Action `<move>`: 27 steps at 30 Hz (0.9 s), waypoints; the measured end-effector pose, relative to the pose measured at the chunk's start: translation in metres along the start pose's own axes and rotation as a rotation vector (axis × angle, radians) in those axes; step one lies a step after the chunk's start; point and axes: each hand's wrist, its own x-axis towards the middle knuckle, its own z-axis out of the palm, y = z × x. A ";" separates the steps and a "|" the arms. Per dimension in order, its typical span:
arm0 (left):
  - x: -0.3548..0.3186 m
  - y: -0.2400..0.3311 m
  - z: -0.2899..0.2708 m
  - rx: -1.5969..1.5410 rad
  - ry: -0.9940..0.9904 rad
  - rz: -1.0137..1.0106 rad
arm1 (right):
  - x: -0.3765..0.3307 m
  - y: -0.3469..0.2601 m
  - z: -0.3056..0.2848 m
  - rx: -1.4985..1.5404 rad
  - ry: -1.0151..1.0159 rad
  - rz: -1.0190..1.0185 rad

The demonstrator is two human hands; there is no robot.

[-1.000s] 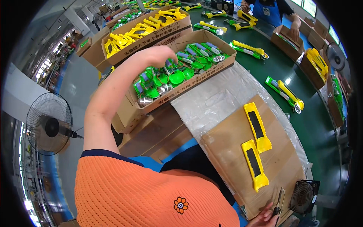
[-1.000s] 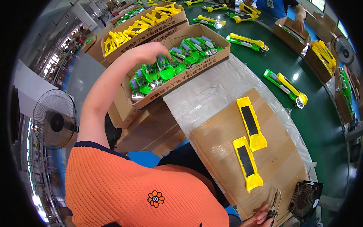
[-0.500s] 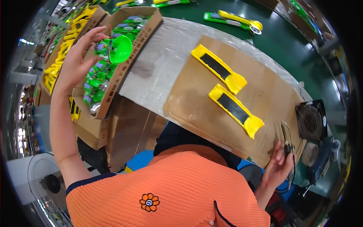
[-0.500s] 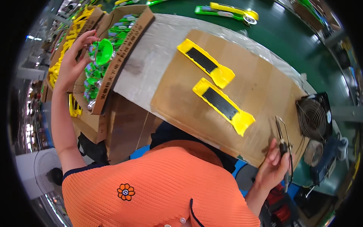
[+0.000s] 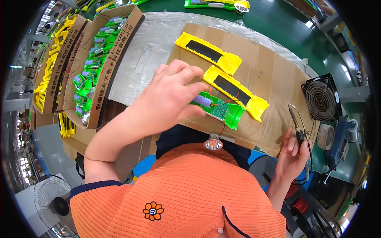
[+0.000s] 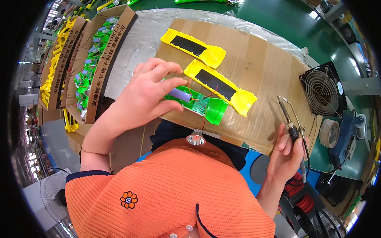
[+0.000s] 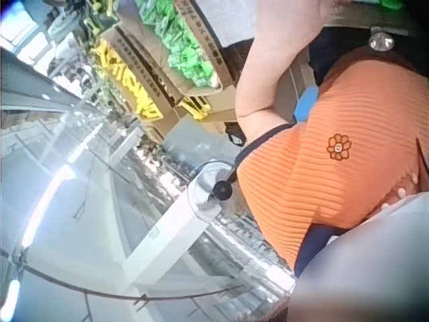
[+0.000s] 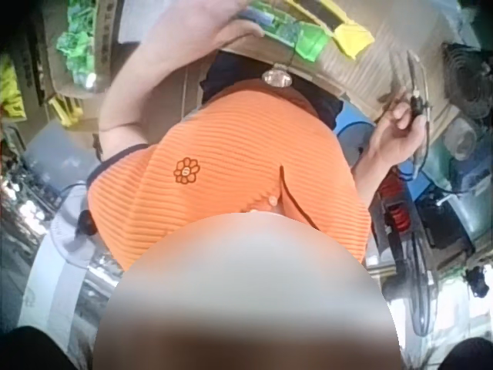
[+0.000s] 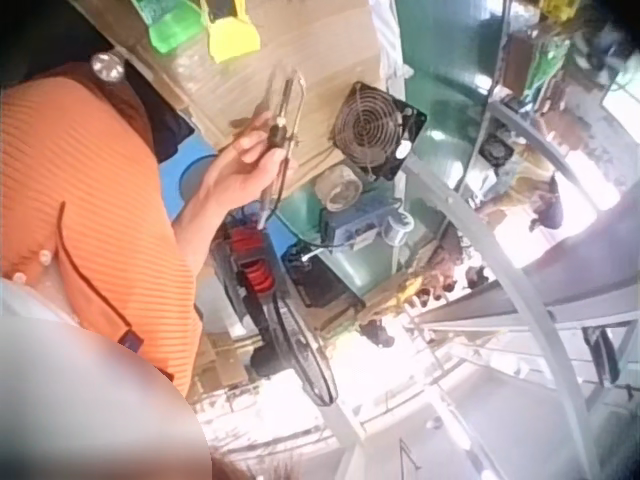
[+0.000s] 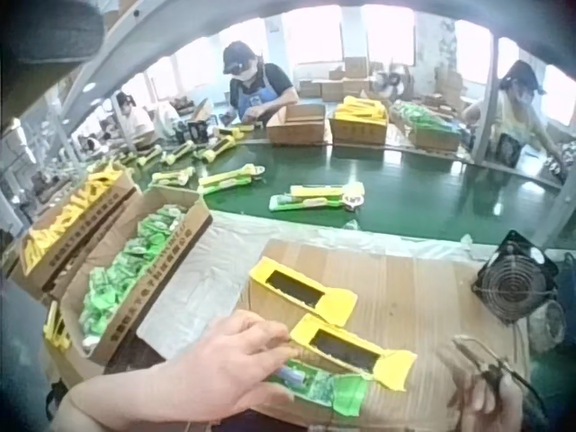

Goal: Soldering electronic components and assembling plastic flashlight housings at a factory workbench.

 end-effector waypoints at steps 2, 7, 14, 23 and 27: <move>0.003 0.013 0.003 0.052 -0.047 -0.080 | -0.005 -0.001 0.007 -0.033 -0.011 -0.011; 0.006 0.017 0.024 -0.186 0.067 -0.220 | -0.019 0.002 0.027 -0.139 -0.150 -0.011; 0.000 0.010 0.030 -0.492 0.052 -0.159 | -0.017 0.014 0.047 -0.172 -0.300 0.112; -0.002 0.008 0.034 -0.304 0.092 -0.018 | -0.004 0.022 0.064 -0.232 -0.327 0.289; -0.003 0.012 0.033 -0.257 0.078 -0.057 | -0.005 0.022 0.069 -0.269 -0.290 0.314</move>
